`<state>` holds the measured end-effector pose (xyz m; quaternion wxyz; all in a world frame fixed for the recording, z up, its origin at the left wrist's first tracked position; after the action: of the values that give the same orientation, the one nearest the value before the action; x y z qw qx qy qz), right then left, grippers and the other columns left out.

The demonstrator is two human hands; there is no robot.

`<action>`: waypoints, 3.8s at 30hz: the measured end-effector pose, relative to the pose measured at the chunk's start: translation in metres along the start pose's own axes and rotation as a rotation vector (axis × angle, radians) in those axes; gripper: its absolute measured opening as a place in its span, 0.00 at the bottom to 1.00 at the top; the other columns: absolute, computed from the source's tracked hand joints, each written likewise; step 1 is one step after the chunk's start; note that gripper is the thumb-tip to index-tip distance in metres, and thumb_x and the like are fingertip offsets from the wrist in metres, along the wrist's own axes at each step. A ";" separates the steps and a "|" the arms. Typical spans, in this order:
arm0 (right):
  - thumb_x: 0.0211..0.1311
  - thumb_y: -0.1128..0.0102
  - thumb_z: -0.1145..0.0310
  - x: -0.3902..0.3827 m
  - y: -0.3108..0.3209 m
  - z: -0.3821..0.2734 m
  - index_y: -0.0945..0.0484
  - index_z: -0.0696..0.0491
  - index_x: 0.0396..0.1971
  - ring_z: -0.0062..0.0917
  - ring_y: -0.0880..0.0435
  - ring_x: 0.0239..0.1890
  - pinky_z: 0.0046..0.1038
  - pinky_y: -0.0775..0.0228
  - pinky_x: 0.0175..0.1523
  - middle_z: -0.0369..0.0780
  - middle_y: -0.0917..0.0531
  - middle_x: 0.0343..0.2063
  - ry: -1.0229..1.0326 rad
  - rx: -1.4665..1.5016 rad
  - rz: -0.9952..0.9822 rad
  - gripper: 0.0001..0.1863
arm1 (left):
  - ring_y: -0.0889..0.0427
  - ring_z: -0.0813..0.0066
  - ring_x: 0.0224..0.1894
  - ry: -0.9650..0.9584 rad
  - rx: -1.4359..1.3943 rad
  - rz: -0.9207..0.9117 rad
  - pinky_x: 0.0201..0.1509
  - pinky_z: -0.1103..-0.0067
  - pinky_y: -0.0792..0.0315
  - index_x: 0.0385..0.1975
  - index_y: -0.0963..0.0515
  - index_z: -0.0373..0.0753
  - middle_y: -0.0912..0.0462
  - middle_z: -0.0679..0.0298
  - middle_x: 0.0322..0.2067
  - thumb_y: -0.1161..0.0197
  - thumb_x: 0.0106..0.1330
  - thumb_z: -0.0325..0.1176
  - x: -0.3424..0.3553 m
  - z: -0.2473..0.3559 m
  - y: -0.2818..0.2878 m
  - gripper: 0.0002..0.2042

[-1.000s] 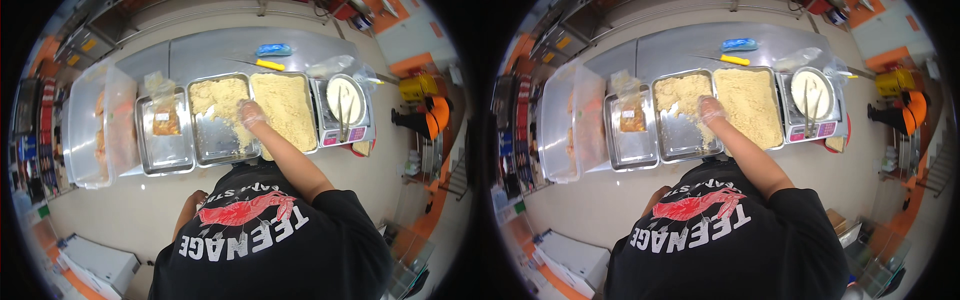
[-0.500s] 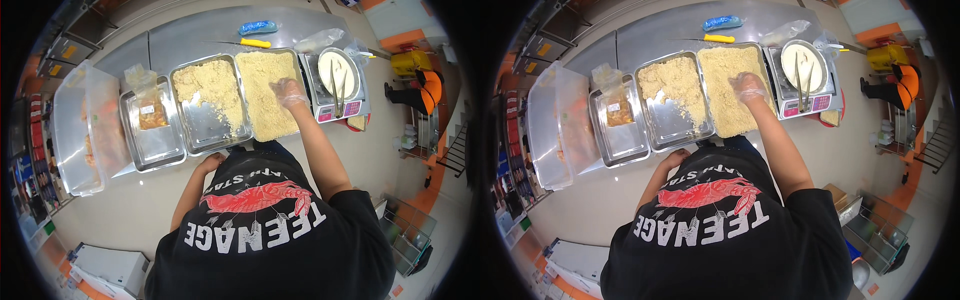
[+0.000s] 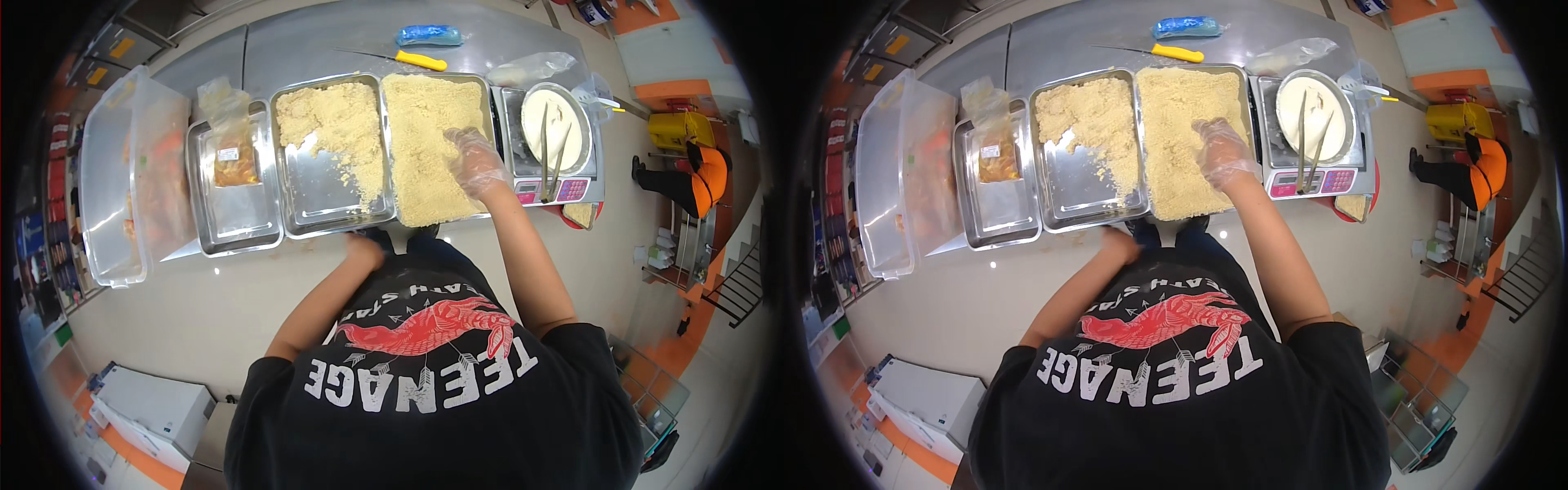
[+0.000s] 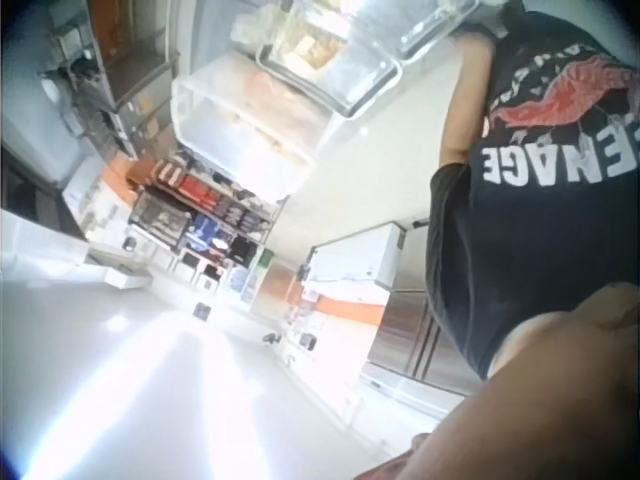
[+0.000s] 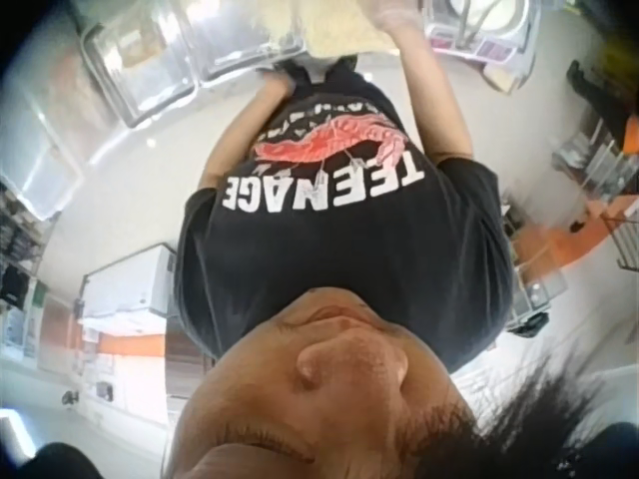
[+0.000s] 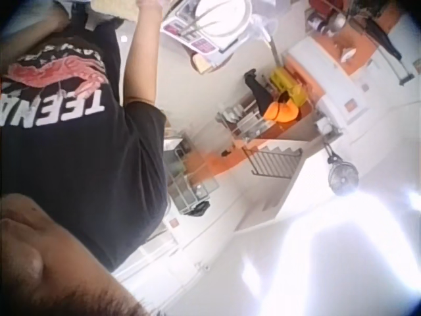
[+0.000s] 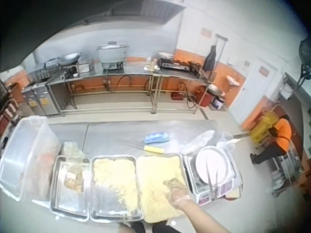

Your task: The person breaded pieces of food by dipping them into a tray of breadcrumbs, pressing the crumbs onto the surface, and then placing them into a bowl of liquid with tongs before returning them to the breadcrumb tray.

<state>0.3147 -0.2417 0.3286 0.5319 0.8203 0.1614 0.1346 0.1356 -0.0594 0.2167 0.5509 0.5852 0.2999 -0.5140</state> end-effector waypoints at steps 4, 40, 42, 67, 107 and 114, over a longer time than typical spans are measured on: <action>0.56 0.48 0.56 0.007 0.055 -0.015 0.29 0.57 0.48 0.39 0.26 0.49 0.32 0.36 0.54 0.48 0.24 0.45 -0.213 -0.097 -0.293 0.24 | 0.31 0.61 0.56 -0.254 -0.479 0.223 0.60 0.70 0.41 0.52 0.31 0.36 0.30 0.52 0.53 0.57 0.64 0.55 -0.002 0.005 -0.012 0.28; 0.53 0.52 0.67 -0.046 0.188 0.180 0.26 0.61 0.37 0.45 0.23 0.42 0.37 0.31 0.47 0.54 0.22 0.37 -0.404 -0.047 -0.286 0.15 | 0.20 0.64 0.33 -0.032 -1.081 0.506 0.38 0.74 0.26 0.39 0.22 0.38 0.20 0.52 0.32 0.54 0.61 0.38 0.115 0.109 -0.140 0.15; 0.56 0.55 0.69 -0.043 0.178 0.180 0.25 0.59 0.34 0.46 0.23 0.41 0.39 0.31 0.46 0.54 0.22 0.35 -0.321 0.006 -0.178 0.12 | 0.20 0.62 0.38 0.000 -1.021 0.568 0.44 0.73 0.28 0.38 0.21 0.39 0.20 0.51 0.36 0.53 0.60 0.40 0.127 0.110 -0.139 0.16; 0.54 0.53 0.63 -0.057 -0.066 0.085 0.25 0.46 0.34 0.32 0.28 0.46 0.36 0.34 0.46 0.41 0.26 0.39 0.672 -0.078 -0.332 0.10 | 0.23 0.55 0.42 0.077 -1.017 0.419 0.48 0.70 0.30 0.35 0.20 0.40 0.20 0.51 0.36 0.50 0.54 0.39 0.075 0.082 -0.187 0.15; 0.46 0.42 0.59 -0.016 0.153 0.150 0.22 0.60 0.36 0.41 0.22 0.45 0.32 0.30 0.49 0.52 0.21 0.39 -0.758 -0.165 -0.333 0.21 | 0.18 0.67 0.30 -0.064 -0.897 0.220 0.29 0.74 0.26 0.37 0.24 0.34 0.20 0.55 0.33 0.49 0.61 0.41 0.147 -0.064 -0.122 0.16; 0.44 0.39 0.58 -0.023 0.190 0.159 0.24 0.65 0.35 0.41 0.20 0.39 0.32 0.28 0.44 0.55 0.20 0.33 -0.692 0.037 -0.239 0.24 | 0.19 0.61 0.31 -0.100 -0.774 0.369 0.35 0.71 0.25 0.30 0.24 0.34 0.21 0.53 0.28 0.50 0.58 0.33 0.145 -0.027 -0.110 0.10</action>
<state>0.3798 -0.4557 0.4386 0.5521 0.8020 0.0690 -0.2171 0.0843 -0.0417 0.0410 0.8262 0.3537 0.3339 -0.2844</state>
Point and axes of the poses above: each hand's wrist, its own x-axis towards the middle knuckle, its own y-axis out of the back of the hand, z = x × y, the point moved 1 cm from there along x, towards the middle knuckle
